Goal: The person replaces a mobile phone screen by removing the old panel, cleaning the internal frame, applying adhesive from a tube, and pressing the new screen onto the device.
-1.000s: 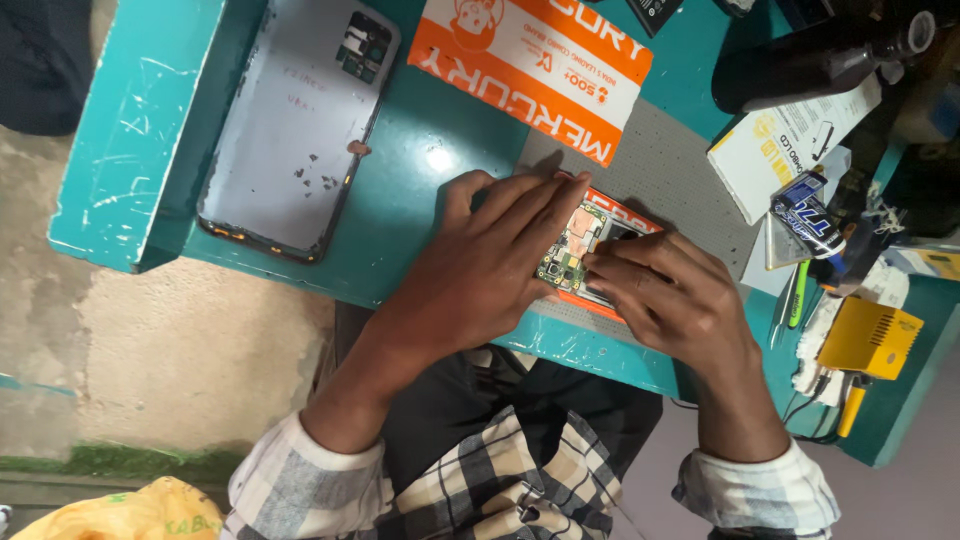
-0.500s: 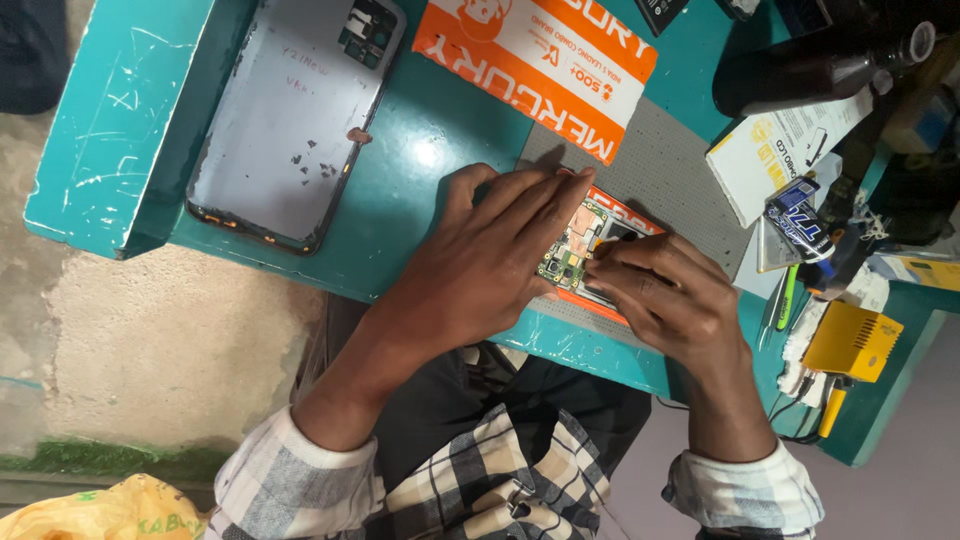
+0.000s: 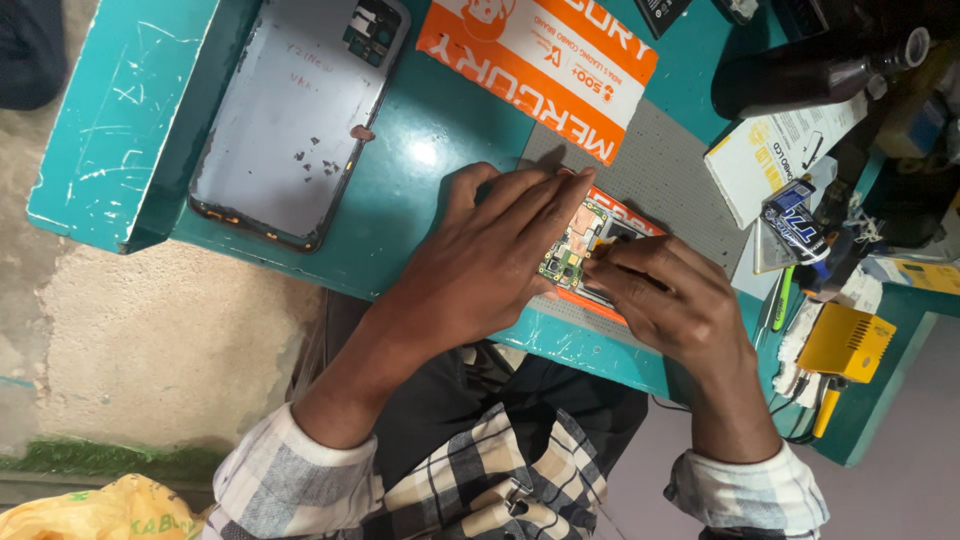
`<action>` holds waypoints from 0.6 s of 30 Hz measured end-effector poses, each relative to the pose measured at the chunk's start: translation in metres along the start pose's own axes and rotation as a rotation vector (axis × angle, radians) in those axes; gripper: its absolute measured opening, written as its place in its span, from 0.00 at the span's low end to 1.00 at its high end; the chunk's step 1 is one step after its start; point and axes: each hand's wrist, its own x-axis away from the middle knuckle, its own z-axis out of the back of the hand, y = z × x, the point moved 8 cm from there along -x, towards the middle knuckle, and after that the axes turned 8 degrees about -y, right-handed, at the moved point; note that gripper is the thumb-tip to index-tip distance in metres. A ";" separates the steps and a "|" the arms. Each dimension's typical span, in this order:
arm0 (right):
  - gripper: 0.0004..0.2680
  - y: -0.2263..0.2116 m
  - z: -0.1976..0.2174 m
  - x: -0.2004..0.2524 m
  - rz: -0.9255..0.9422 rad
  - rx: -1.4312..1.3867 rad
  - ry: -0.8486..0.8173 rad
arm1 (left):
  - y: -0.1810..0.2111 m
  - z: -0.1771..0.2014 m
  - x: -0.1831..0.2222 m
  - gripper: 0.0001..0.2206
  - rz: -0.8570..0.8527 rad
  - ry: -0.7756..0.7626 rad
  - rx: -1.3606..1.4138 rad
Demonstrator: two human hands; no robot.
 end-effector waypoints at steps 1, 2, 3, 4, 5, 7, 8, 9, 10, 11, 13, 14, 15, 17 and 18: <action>0.10 -0.002 0.000 -0.001 0.009 0.010 -0.008 | 0.000 0.001 0.001 0.42 -0.001 0.004 0.000; 0.09 -0.004 0.001 -0.003 0.018 0.021 -0.015 | 0.000 0.001 0.001 0.42 -0.001 0.009 0.000; 0.09 -0.006 0.001 -0.004 0.025 0.031 -0.023 | 0.001 0.001 0.001 0.42 -0.002 0.013 -0.005; 0.09 -0.008 0.002 -0.005 0.024 0.061 -0.037 | 0.001 0.001 0.002 0.42 -0.003 0.017 -0.010; 0.09 -0.010 0.002 -0.005 0.021 0.092 -0.052 | 0.001 0.001 0.002 0.42 -0.004 0.021 -0.015; 0.09 -0.013 0.003 -0.006 0.033 0.158 -0.077 | 0.000 0.000 0.002 0.42 -0.003 0.018 -0.014; 0.09 -0.015 0.004 -0.007 0.047 0.193 -0.088 | 0.000 -0.001 0.002 0.42 -0.002 0.016 -0.013; 0.09 -0.017 0.004 -0.008 0.062 0.230 -0.098 | -0.001 -0.002 0.001 0.41 0.002 0.015 -0.008; 0.09 -0.017 0.004 -0.009 0.076 0.237 -0.108 | -0.001 -0.003 0.001 0.41 0.007 0.014 -0.003; 0.09 -0.017 0.004 -0.010 0.089 0.245 -0.118 | -0.001 -0.004 0.000 0.41 0.010 0.015 0.002; 0.10 -0.018 0.005 -0.011 0.101 0.261 -0.136 | -0.002 -0.005 -0.001 0.41 0.011 0.013 0.013; 0.10 -0.017 0.005 -0.011 0.100 0.270 -0.144 | -0.002 -0.005 -0.001 0.41 0.011 0.013 0.018; 0.10 -0.017 0.005 -0.011 0.101 0.278 -0.153 | -0.003 -0.005 0.000 0.40 0.015 0.012 -0.002; 0.11 -0.015 0.005 -0.011 0.114 0.249 -0.155 | -0.003 -0.004 0.000 0.38 0.020 0.015 -0.041; 0.11 -0.015 0.005 -0.011 0.121 0.236 -0.157 | -0.002 -0.003 -0.001 0.38 0.010 0.017 -0.032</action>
